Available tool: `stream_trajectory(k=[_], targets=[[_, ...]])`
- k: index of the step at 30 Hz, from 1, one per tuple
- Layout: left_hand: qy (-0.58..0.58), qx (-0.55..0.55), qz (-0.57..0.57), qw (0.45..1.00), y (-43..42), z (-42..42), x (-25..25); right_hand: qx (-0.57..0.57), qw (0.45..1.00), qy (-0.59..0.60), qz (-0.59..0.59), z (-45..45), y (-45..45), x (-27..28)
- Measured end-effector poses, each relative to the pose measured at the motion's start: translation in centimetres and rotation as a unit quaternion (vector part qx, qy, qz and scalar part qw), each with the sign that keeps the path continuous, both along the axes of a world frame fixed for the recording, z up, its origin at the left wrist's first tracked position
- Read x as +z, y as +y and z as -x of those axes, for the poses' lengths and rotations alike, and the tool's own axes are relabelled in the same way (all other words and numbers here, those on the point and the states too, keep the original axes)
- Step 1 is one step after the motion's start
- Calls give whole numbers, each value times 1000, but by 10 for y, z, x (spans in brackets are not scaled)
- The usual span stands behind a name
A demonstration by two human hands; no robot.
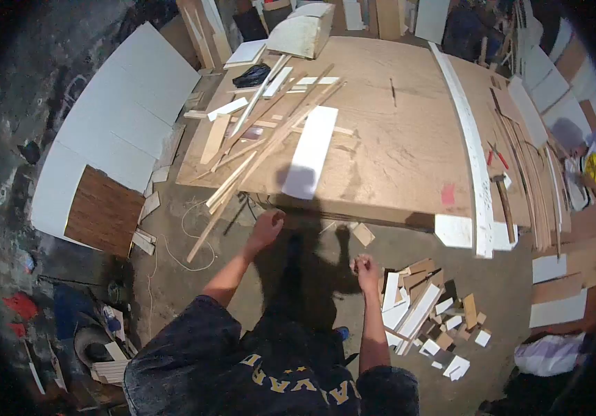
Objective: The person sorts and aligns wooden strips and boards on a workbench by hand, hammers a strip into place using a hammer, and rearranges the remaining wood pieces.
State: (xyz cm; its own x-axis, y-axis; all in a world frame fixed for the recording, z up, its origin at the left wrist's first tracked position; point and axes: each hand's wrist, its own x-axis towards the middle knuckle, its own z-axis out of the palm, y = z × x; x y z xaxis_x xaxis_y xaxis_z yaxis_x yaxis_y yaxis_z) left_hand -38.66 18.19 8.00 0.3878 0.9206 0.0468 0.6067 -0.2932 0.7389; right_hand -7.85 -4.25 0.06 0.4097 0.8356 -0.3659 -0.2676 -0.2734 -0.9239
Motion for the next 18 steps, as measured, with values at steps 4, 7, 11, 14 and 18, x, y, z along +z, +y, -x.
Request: stream_trajectory(k=[4,7,11,14,18], targets=[[23,52,-70,996,125,38,-10,75,996,-48,30,33,144,49],[149,83,-89,981,190,50,-13,36,992,-124,-11,67,239,33],[259,121,-125,950,241,58,-23,13,937,-348,15,90,331,-4],[278,78,-34,957,263,57,-35,11,942,-330,59,97,360,-2],[237,51,68,968,279,53,-52,41,994,-102,5,94,386,-15]])
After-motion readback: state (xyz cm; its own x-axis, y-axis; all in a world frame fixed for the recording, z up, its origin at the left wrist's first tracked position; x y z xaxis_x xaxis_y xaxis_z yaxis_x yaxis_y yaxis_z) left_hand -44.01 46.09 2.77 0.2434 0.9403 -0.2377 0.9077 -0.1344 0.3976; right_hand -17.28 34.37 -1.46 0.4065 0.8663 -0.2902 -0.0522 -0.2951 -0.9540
